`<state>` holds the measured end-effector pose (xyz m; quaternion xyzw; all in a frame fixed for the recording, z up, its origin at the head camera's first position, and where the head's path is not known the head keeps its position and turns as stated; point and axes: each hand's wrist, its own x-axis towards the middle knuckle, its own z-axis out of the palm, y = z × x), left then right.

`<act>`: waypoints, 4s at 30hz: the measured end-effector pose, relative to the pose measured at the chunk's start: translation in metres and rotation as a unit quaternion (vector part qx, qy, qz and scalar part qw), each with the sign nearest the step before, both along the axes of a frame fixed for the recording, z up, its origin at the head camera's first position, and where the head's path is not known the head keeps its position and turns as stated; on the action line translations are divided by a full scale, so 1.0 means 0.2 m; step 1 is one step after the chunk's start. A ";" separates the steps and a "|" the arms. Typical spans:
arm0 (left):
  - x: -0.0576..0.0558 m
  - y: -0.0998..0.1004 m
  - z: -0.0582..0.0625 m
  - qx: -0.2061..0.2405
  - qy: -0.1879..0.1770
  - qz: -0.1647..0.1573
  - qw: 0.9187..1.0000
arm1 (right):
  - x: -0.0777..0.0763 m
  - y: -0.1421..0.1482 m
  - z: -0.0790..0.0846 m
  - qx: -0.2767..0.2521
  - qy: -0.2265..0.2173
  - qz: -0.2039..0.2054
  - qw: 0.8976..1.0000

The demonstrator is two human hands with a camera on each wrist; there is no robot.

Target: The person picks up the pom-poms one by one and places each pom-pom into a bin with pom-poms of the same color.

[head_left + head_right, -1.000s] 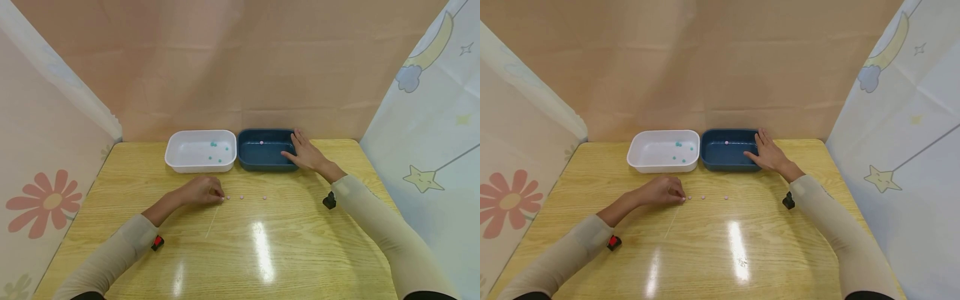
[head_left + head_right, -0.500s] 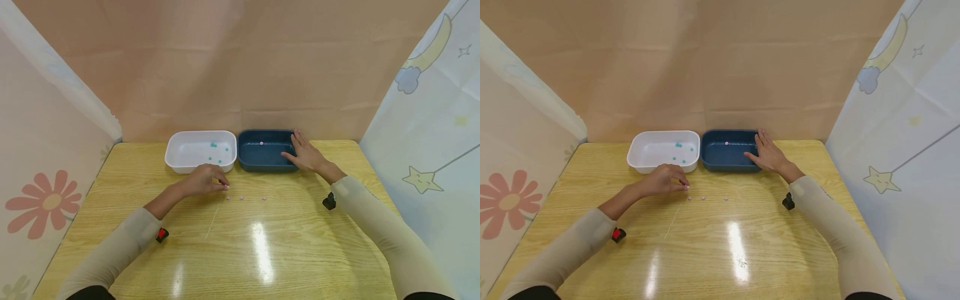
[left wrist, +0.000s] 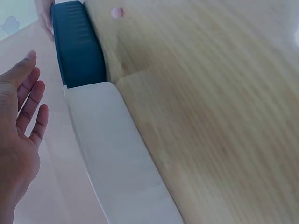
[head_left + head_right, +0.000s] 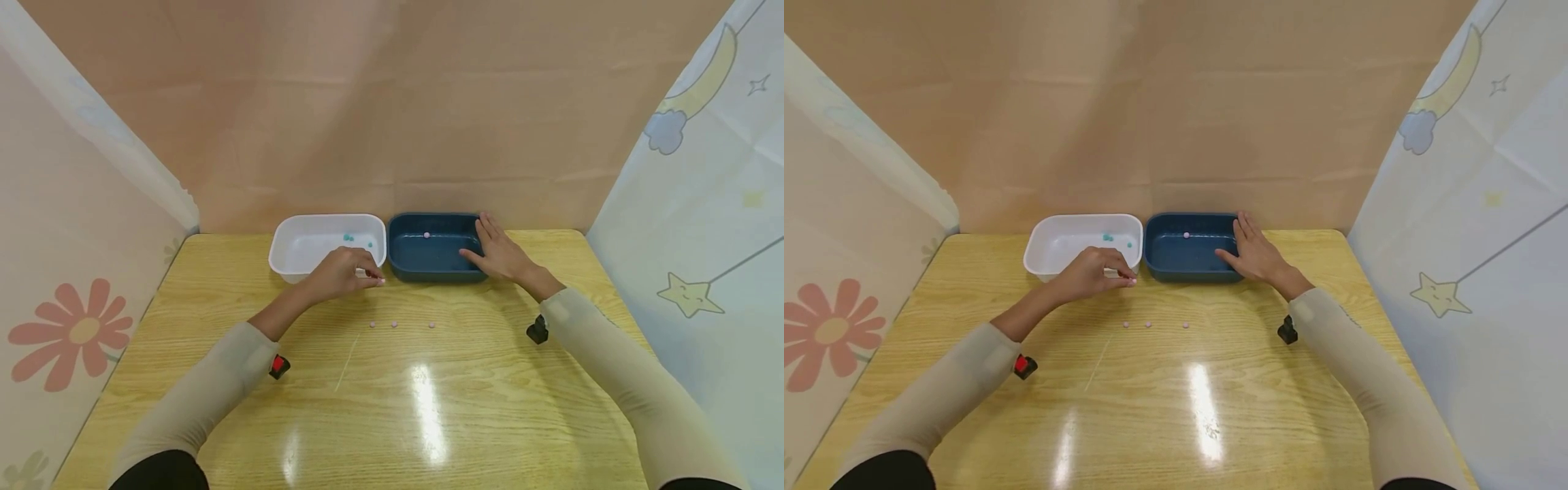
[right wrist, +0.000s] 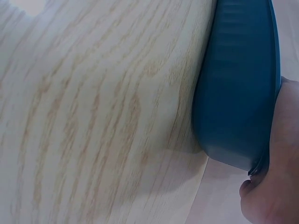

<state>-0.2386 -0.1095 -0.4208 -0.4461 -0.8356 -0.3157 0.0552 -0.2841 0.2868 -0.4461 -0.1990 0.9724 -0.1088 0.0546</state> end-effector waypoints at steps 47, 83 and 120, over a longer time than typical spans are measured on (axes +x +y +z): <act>-0.38 0.32 -0.04 -0.017 -0.059 0.239 0.969 | -0.01 0.00 -0.02 0.023 0.029 0.004 0.999; -0.24 0.23 0.05 0.023 0.009 0.188 0.982 | 0.00 0.00 -0.02 0.026 0.030 0.003 0.999; 0.06 0.03 -0.06 -0.028 -0.060 0.046 0.997 | 0.00 0.00 -0.01 0.031 0.033 0.004 0.999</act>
